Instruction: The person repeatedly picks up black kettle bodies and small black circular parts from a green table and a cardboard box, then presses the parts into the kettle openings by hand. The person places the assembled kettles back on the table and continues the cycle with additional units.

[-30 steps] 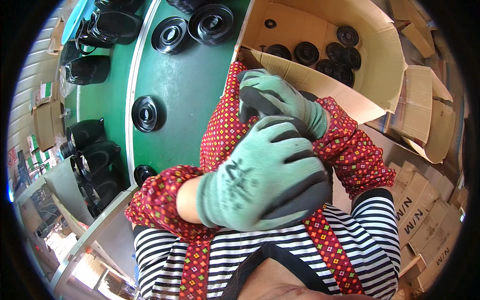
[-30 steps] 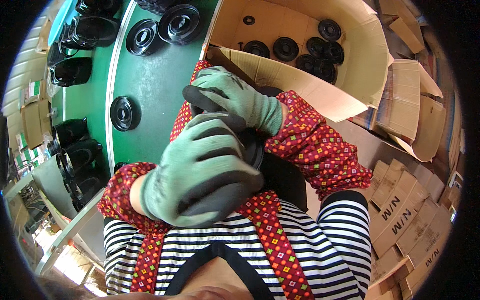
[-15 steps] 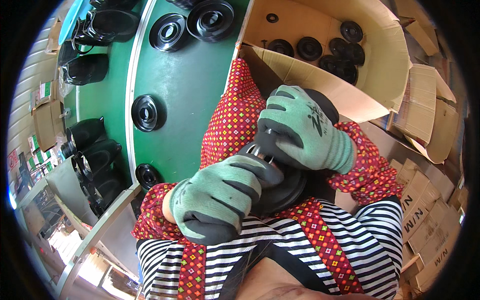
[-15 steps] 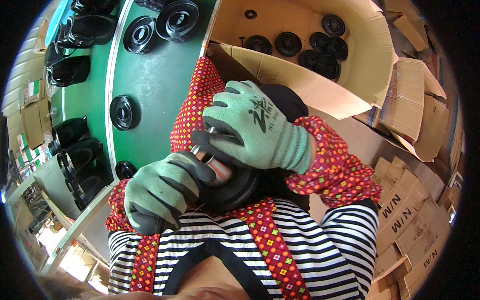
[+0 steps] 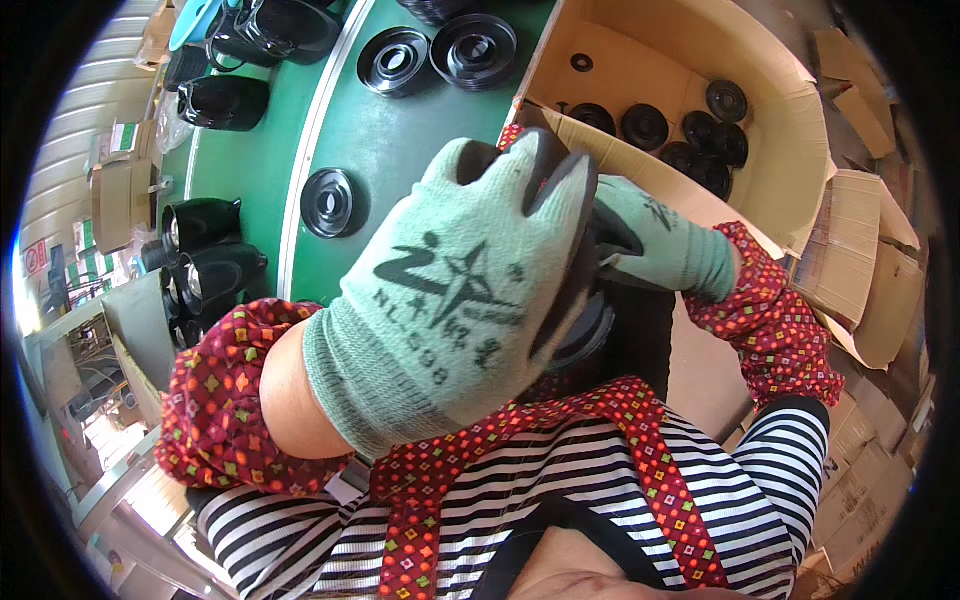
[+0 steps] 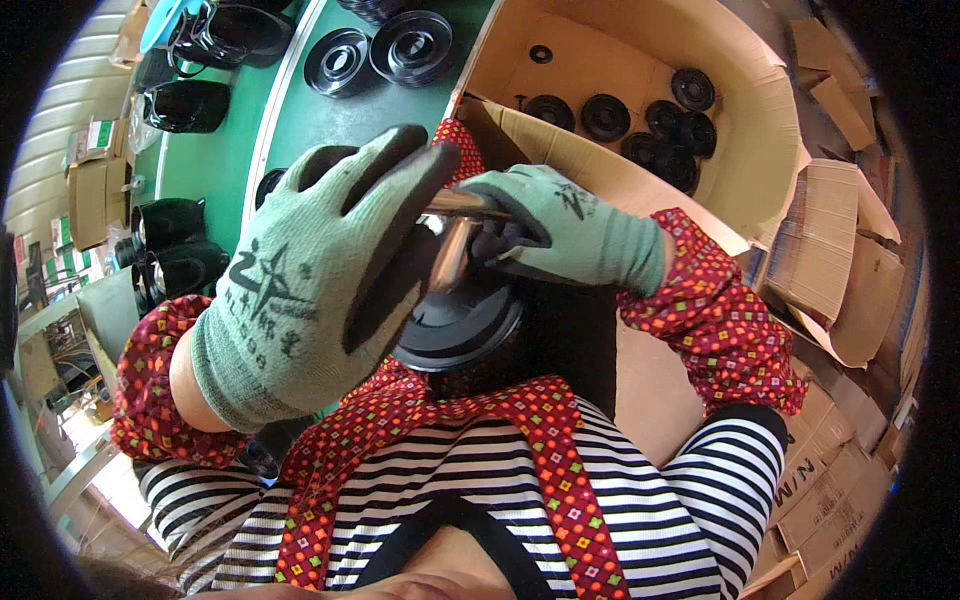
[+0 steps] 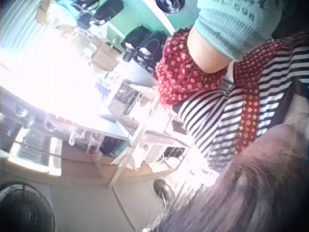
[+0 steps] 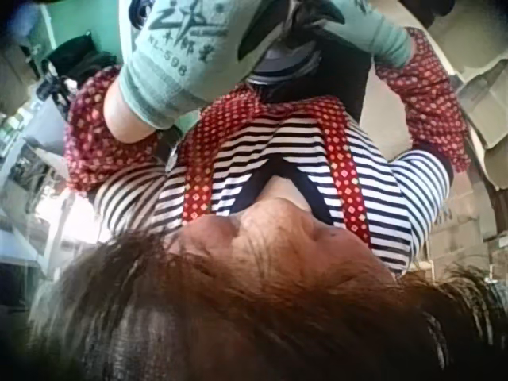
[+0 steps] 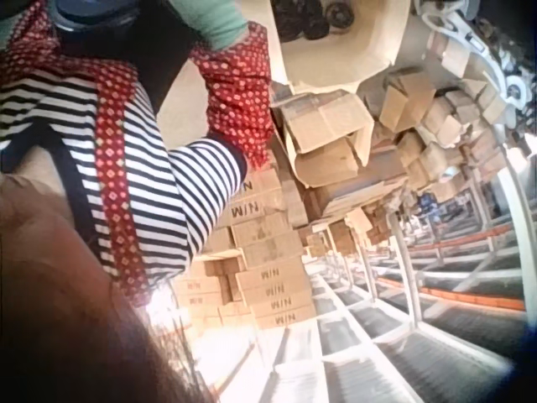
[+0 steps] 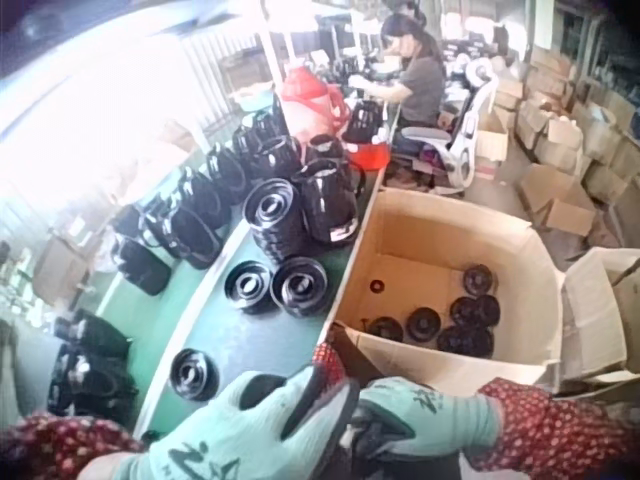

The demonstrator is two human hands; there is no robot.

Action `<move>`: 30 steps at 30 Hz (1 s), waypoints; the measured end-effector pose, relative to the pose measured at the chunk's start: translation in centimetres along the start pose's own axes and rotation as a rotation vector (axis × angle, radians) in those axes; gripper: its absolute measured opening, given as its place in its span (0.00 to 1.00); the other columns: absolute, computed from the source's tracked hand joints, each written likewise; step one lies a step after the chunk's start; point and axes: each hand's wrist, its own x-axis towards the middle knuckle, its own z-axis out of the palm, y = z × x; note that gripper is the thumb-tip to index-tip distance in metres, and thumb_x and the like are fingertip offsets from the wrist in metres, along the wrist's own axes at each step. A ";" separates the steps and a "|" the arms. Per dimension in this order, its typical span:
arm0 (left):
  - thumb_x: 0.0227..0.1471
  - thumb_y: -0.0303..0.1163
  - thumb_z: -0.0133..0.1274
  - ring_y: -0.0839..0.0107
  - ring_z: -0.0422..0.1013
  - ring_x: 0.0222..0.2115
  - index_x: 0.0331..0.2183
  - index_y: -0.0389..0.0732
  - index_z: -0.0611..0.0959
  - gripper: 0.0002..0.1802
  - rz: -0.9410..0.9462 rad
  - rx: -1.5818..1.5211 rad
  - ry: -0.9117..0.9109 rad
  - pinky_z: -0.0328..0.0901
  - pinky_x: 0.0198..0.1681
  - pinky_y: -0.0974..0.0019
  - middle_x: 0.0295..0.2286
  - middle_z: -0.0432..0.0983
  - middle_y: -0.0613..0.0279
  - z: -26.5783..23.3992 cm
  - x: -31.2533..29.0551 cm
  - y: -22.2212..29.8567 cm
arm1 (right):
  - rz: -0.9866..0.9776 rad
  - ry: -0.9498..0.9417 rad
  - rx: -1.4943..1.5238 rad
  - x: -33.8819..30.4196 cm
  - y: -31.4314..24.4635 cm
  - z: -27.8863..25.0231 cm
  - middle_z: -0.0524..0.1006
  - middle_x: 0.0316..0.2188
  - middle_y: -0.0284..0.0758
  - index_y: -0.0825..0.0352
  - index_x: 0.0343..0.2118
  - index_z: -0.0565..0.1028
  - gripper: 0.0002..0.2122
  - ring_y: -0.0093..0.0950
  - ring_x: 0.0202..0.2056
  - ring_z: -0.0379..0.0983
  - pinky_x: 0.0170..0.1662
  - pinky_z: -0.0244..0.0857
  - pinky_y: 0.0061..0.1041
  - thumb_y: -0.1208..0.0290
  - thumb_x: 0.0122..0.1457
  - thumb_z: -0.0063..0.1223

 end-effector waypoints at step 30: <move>0.53 0.29 0.59 0.47 0.78 0.41 0.49 0.29 0.85 0.22 0.102 -0.483 0.349 0.72 0.45 0.52 0.46 0.80 0.36 6.2 -5.7 0.3 | -0.530 0.359 -0.289 1.6 1.6 4.0 0.73 0.56 0.47 0.71 0.53 0.75 0.13 0.56 0.59 0.69 0.67 0.60 0.54 0.73 0.68 0.53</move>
